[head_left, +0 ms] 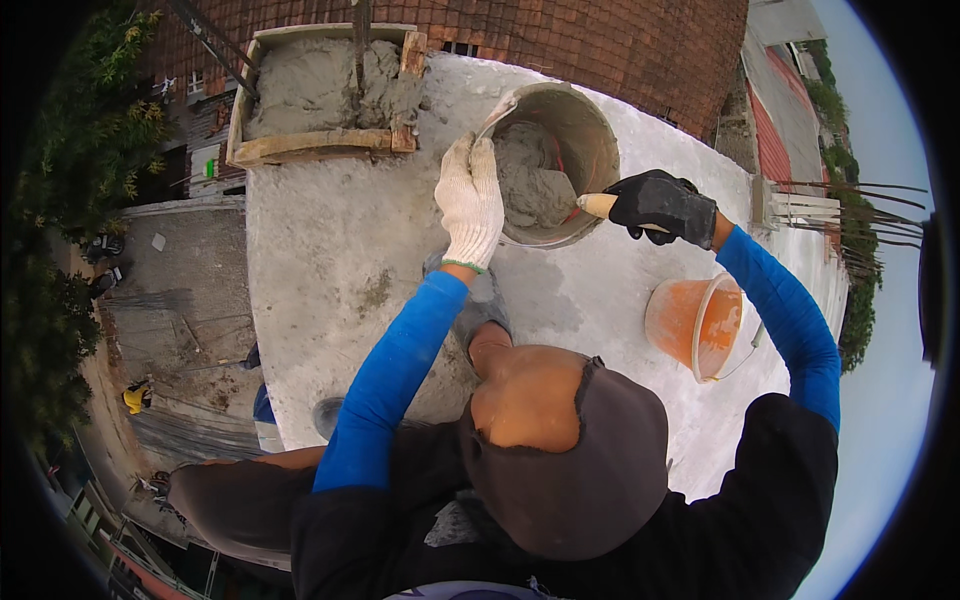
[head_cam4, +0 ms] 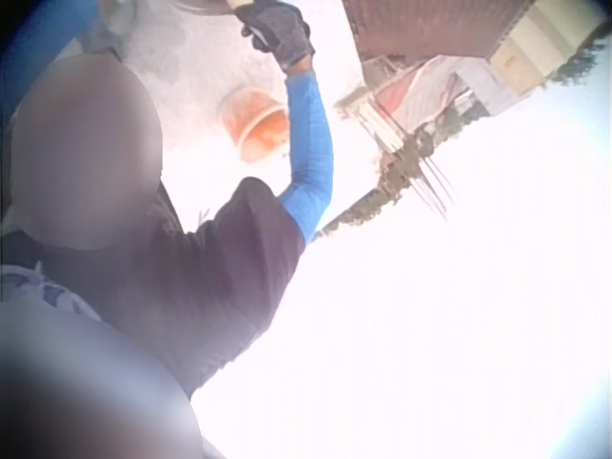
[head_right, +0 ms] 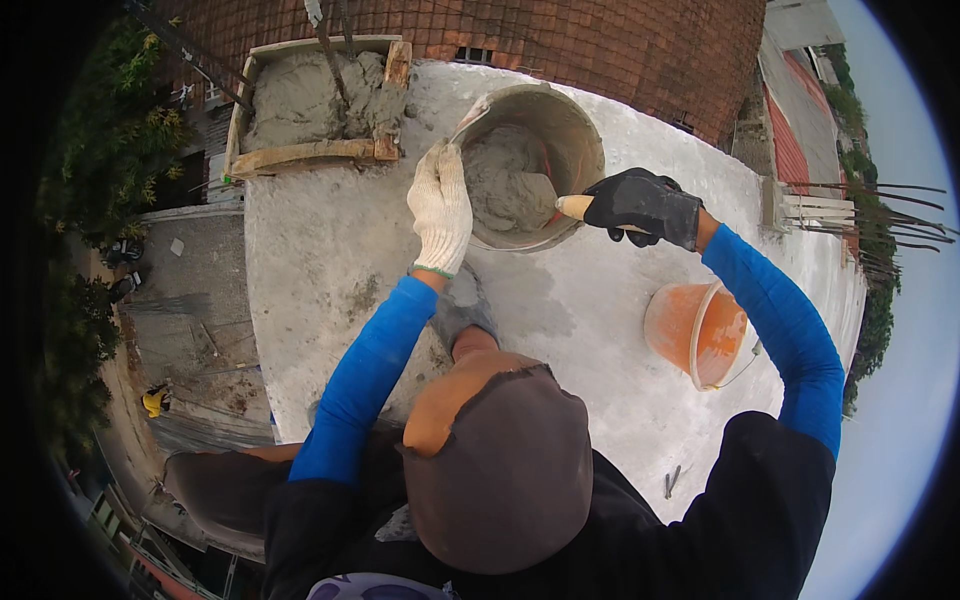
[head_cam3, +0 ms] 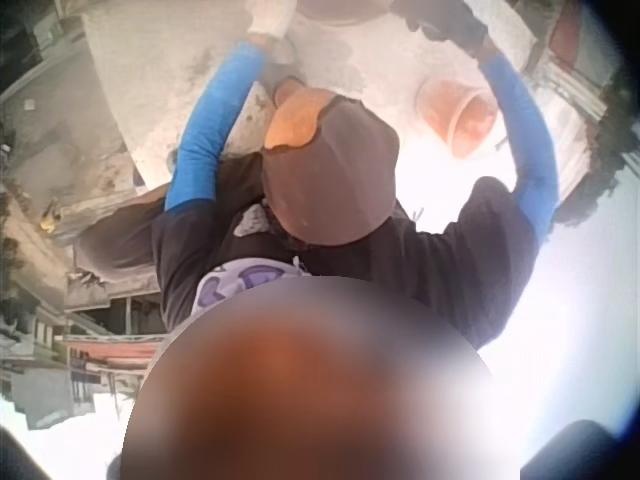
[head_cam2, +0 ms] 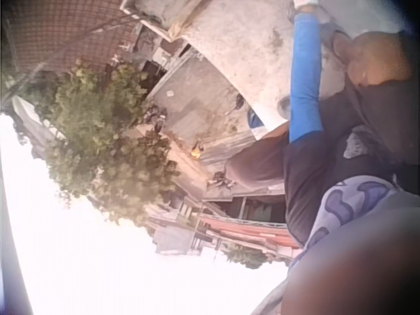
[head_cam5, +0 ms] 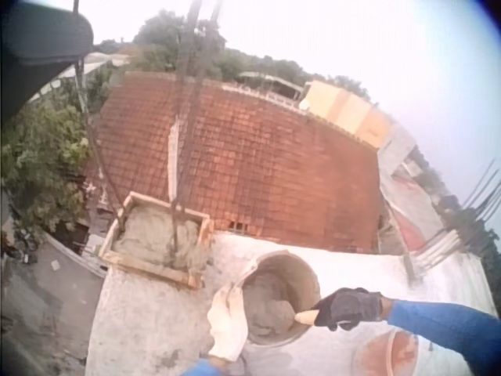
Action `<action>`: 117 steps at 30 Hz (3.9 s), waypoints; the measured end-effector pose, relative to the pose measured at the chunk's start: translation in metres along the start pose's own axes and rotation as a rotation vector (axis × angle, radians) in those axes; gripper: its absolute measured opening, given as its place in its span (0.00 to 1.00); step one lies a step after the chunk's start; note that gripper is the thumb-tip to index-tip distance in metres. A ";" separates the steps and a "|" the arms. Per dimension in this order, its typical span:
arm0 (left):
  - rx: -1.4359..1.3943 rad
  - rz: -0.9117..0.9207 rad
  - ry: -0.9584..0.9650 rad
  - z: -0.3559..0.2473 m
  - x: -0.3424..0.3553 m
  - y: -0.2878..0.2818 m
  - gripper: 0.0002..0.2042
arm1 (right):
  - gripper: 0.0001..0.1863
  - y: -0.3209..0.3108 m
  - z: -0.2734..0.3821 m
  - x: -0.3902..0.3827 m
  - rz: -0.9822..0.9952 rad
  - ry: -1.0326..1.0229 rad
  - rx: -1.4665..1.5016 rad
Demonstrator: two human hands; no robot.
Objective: The person scoops wet cement from a bucket with a trowel and spreads it into a wooden frame on a rooftop. The person repeatedly levels and smooths the cement within the frame using the trowel.
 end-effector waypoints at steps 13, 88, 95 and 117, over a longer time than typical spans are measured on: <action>-0.082 0.024 -0.083 0.010 0.003 0.000 0.26 | 0.21 0.033 -0.083 -0.027 -0.019 -0.157 0.513; -0.765 -0.330 -0.567 -0.005 0.048 -0.098 0.36 | 0.20 0.072 0.228 0.091 -0.591 -0.318 -0.193; -0.716 -0.375 -0.528 -0.009 0.043 -0.084 0.34 | 0.18 0.069 0.232 0.138 -0.687 -0.544 -0.505; -0.696 -0.418 -0.471 -0.017 0.039 -0.086 0.34 | 0.18 0.101 0.196 0.064 -0.587 -0.600 -0.472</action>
Point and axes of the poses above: each hand's wrist, its own x-axis towards the middle knuckle, its own y-axis out of the palm, z = x × y, the point moved 1 cm from there along x, towards the middle knuckle, and after that the axes turned 2 degrees about z, right-handed, at the moved point
